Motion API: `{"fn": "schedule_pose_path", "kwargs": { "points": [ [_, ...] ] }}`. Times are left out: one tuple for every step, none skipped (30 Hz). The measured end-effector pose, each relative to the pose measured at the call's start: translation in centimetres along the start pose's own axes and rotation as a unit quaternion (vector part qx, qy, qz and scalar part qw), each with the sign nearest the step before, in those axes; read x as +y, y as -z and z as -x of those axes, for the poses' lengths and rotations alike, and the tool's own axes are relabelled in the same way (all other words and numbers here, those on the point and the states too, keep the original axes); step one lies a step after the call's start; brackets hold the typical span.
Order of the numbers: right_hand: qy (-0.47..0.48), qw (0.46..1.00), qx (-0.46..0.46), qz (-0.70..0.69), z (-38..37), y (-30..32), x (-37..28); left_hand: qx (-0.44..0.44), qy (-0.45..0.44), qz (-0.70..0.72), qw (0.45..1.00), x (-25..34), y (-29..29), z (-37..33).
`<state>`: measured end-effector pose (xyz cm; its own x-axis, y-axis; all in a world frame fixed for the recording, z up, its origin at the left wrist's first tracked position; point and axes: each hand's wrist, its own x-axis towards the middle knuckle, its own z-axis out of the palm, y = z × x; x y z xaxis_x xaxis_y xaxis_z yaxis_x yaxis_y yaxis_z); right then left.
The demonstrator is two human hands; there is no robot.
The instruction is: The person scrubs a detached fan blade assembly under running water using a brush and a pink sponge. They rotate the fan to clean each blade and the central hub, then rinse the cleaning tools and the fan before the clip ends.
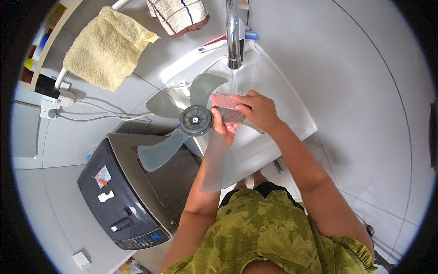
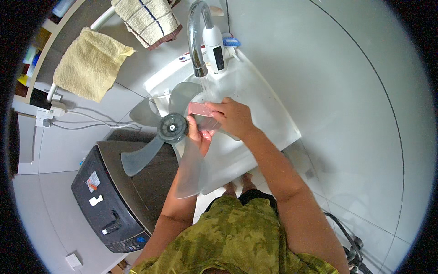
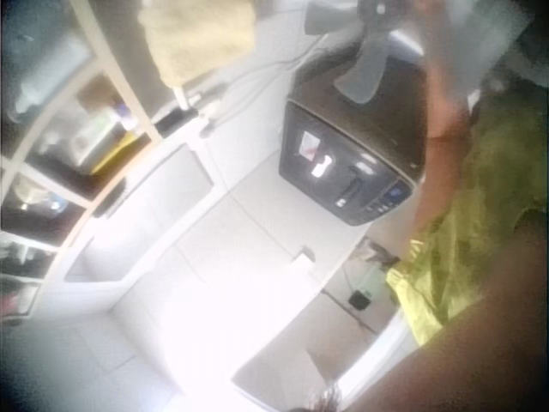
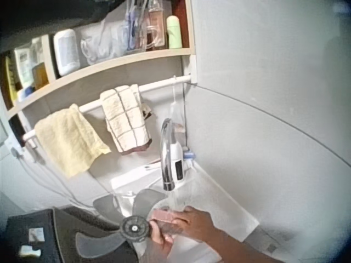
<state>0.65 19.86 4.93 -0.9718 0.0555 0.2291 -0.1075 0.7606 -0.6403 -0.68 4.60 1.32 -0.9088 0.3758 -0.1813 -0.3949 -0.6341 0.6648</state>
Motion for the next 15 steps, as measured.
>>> {"fn": "schedule_pose_path", "kwargs": {
  "points": [
    [0.003,1.0,-0.01,0.002,0.0,0.7,1.1,0.01,-0.008,0.007,1.0,0.0,0.0,0.1],
    [0.007,1.0,-0.022,0.005,0.4,1.5,2.3,0.001,-0.007,0.006,1.0,0.1,0.2,0.3],
    [-0.026,0.999,-0.036,0.002,0.8,2.4,3.5,-0.009,-0.008,0.007,1.0,0.5,0.5,0.3],
    [-0.028,0.999,-0.026,0.01,0.7,2.4,4.1,-0.019,-0.009,0.008,1.0,0.7,0.6,0.1],
    [-0.033,0.999,-0.019,0.018,0.7,2.4,4.3,-0.007,0.016,-0.001,1.0,0.6,0.4,0.0],
    [-0.039,0.999,-0.01,0.022,0.9,2.5,4.1,-0.011,0.021,-0.008,1.0,-0.1,0.9,-0.3],
    [-0.009,0.999,-0.003,0.052,0.2,1.3,3.3,-0.015,0.027,-0.014,0.999,-1.4,1.8,-0.8],
    [-0.007,0.999,-0.013,0.049,-0.2,0.6,2.2,-0.022,0.031,-0.02,0.999,-2.3,2.0,-1.3],
    [-0.005,0.999,-0.022,0.044,-0.4,0.1,1.0,0.017,0.025,0.012,0.999,-2.3,1.4,-1.1],
    [-0.003,0.999,-0.03,0.04,-0.5,0.1,0.5,0.009,0.018,0.01,1.0,-2.0,0.9,-1.0],
    [0.008,0.998,-0.04,0.038,-0.6,0.7,0.9,0.001,0.013,0.007,1.0,-1.3,0.4,-0.5],
    [-0.012,0.998,-0.044,0.048,-0.4,1.3,1.8,-0.004,0.004,0.006,1.0,-0.7,0.0,-0.3],
    [-0.032,0.997,-0.048,0.058,-0.1,2.1,3.0,-0.007,-0.008,0.001,1.0,-0.2,0.1,-0.3],
    [-0.051,0.995,-0.052,0.07,0.1,3.0,4.2,-0.009,-0.021,-0.002,1.0,0.4,0.2,-0.4],
    [-0.049,0.994,-0.04,0.092,0.4,3.6,5.1,-0.011,-0.033,-0.005,0.999,0.7,0.2,-0.4]
  ]
}}
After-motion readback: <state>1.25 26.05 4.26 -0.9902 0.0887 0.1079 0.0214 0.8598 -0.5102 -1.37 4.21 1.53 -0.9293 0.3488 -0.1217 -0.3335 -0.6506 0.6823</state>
